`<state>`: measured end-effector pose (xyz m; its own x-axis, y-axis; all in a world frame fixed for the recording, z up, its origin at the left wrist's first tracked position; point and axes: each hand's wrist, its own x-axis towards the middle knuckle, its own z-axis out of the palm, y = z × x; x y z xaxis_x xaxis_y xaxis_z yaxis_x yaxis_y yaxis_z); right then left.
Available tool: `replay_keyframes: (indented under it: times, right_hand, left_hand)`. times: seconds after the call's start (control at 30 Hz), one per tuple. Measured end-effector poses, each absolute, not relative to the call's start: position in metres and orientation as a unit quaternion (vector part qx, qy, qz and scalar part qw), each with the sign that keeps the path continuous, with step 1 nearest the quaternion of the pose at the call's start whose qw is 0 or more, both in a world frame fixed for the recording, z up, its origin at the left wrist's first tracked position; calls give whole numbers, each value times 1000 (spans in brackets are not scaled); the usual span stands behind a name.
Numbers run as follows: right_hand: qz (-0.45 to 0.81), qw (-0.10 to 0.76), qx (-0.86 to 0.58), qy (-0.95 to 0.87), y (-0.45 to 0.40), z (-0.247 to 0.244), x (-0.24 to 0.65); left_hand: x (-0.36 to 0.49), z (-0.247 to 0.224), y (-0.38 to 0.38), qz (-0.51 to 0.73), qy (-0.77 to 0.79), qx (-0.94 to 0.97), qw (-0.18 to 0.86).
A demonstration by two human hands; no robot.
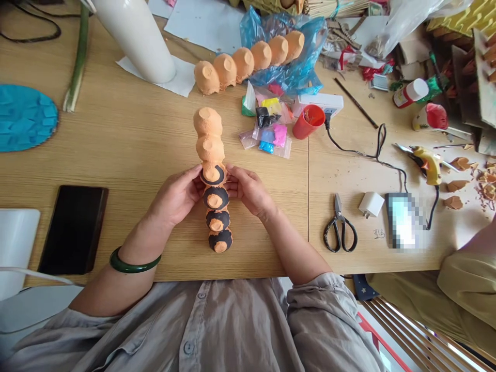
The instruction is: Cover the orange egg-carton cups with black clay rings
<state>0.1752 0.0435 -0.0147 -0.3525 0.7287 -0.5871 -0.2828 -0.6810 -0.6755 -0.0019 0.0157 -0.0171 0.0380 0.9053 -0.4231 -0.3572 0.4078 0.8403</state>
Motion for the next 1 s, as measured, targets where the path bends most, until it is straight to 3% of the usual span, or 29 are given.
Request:
replay_keyframes:
  times: [0.1,0.27,0.37,0.5,0.67,0.8,0.9,1.0]
  right_hand:
    - [740,339,-492,-309,42,-16,174]
    - [642,271,-546,-465,38,-21,171]
    - [460,241,-602,-606,37,-20,175]
    - [344,240,-629,-655,45,-11,187]
    - [227,272,-659,-664,82,8,206]
    - [95,175,-726,-658,114,20,212]
    - [74,95,-758,-641,133,22,207]
    - [64,71,-765,-637,150,19,201]
  left_hand:
    - [-13,-18,19,425,575,360,599]
    - [-31,-20,21,308,688,572,324]
    - [-32,-27,23,337,709,580,219]
    - [-25,-36,23,452,637,575,242]
    - [-18,-44,22,477,601,603,220]
    - [-19,-48,24,478,600,605,215]
    - [-19,-49,24,480,597,610,202]
    - [-19,-50,24,481,595,616,191]
